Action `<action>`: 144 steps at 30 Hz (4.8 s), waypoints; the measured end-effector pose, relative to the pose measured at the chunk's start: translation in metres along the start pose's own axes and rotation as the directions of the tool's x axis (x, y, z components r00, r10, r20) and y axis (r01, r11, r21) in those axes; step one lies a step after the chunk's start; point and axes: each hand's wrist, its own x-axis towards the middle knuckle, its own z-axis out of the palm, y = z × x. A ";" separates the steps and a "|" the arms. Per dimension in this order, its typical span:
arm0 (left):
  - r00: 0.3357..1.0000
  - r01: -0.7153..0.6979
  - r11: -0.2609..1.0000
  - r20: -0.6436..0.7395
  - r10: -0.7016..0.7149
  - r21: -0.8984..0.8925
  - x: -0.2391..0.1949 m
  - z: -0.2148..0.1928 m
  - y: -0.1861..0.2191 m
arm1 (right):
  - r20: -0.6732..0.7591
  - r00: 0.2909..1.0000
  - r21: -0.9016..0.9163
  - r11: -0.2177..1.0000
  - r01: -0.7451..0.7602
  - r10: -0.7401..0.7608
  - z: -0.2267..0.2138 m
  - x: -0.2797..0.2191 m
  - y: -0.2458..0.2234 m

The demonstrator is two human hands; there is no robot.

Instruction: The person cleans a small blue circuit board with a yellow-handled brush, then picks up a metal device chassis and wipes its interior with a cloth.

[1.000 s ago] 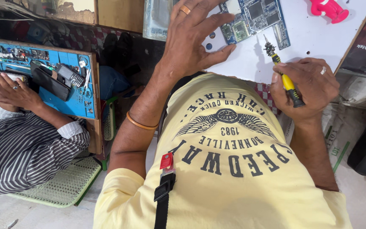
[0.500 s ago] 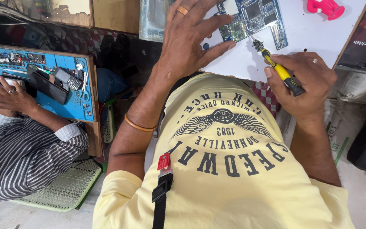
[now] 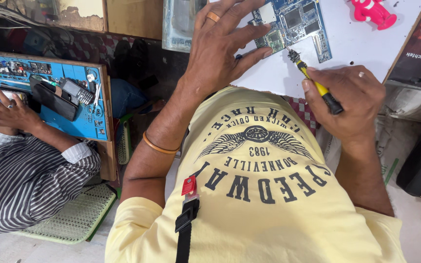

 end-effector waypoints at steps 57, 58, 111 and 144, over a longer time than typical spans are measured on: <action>0.998 0.066 0.997 -0.004 -0.066 -0.040 -0.004 0.003 -0.001 | -0.002 0.992 0.009 0.992 -0.129 0.129 0.015 -0.004 -0.007; 0.997 0.078 0.995 0.014 -0.077 -0.056 -0.003 0.003 -0.001 | 0.005 0.995 0.006 0.995 -0.104 0.104 0.014 -0.004 -0.004; 0.999 -0.047 0.992 -0.009 0.049 0.113 -0.004 -0.022 -0.019 | -0.189 0.982 -0.008 1.000 0.020 -0.021 0.033 -0.011 0.002; 0.988 0.153 0.988 0.038 -0.153 -0.015 0.000 -0.009 -0.017 | 0.040 0.999 -0.254 0.966 0.036 -0.027 0.040 0.001 -0.018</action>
